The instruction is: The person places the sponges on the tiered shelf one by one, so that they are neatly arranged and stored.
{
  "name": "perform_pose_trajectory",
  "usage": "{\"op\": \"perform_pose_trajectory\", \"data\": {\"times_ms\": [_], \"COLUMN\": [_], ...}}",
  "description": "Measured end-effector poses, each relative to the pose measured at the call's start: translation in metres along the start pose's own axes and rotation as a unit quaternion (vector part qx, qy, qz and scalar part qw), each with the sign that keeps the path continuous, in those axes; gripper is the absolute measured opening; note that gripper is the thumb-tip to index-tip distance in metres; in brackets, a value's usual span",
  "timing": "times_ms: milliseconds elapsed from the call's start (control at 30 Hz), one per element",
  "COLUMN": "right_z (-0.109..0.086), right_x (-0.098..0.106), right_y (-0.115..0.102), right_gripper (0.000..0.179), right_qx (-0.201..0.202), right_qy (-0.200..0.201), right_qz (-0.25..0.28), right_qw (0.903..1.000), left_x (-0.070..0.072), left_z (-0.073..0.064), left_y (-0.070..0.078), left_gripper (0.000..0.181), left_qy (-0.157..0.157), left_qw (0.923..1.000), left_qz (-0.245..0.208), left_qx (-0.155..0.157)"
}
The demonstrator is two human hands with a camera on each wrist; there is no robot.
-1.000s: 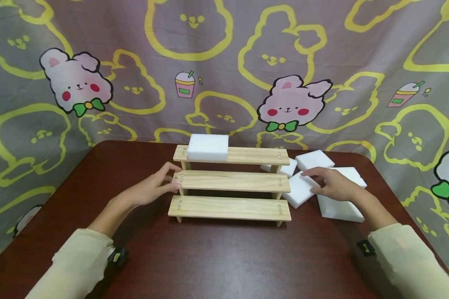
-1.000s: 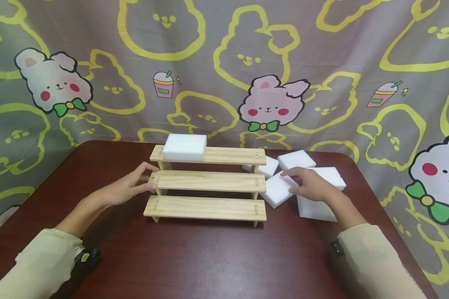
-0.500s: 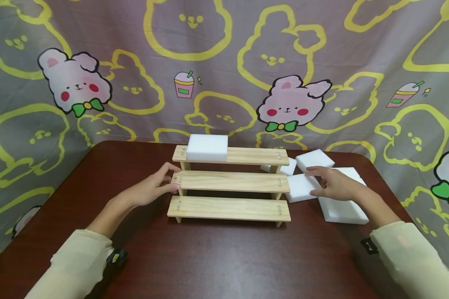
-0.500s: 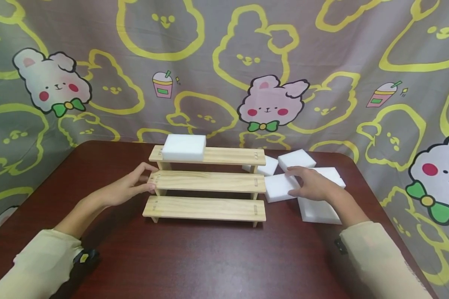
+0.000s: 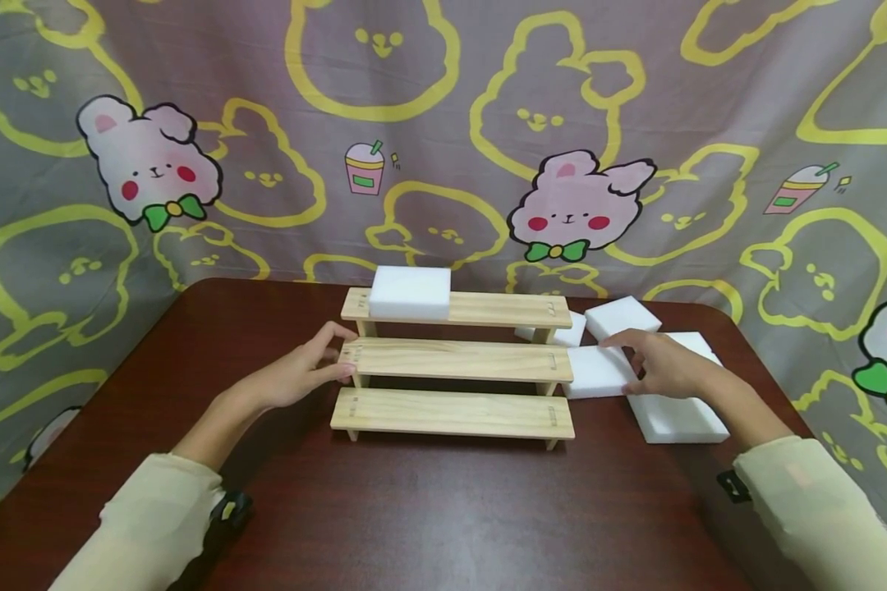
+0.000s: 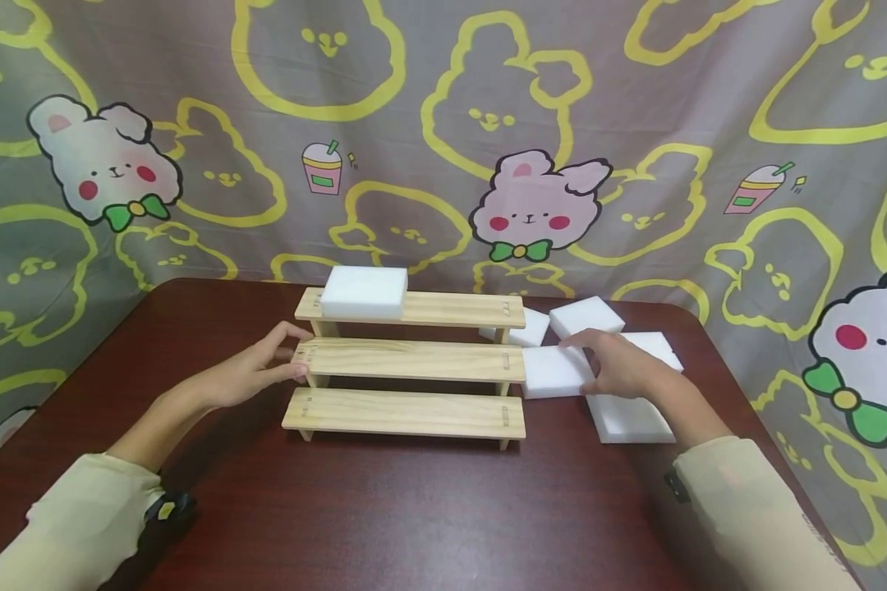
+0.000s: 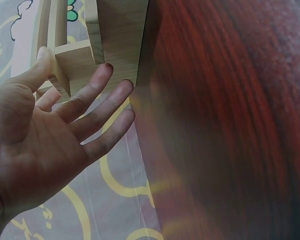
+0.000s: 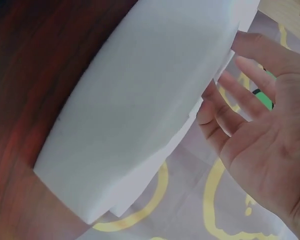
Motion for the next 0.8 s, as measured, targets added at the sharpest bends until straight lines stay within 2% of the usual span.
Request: {"op": "perform_pose_trajectory", "data": {"times_ms": [233,533,800], "right_z": [-0.004,-0.01,-0.015], "right_x": [0.011,0.026,0.037], "right_y": [-0.004,-0.004,0.0], "right_gripper": [0.067,0.064,0.06], "right_qx": [0.009,0.004,-0.004], "right_qy": [0.026,0.068,0.087], "right_qz": [-0.007,-0.022,-0.036], "right_qw": [0.9996,0.9974,0.9955], "left_x": [0.0,0.0,0.0], "left_z": [-0.001,-0.001,-0.002], "left_y": [0.001,0.003,0.004], "left_gripper": [0.045,0.045,0.044], "left_qy": [-0.002,-0.003,-0.001], "left_qw": [1.0,1.0,1.0], "left_qz": [-0.003,-0.005,-0.007], "left_qx": [-0.004,-0.004,-0.002]}}
Point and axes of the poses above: each hand's wrist, its own z-axis towards the middle knuckle, its own x-axis out of the back of the hand, y = z × x, the point moved 8 cm from there along z, towards the middle knuckle
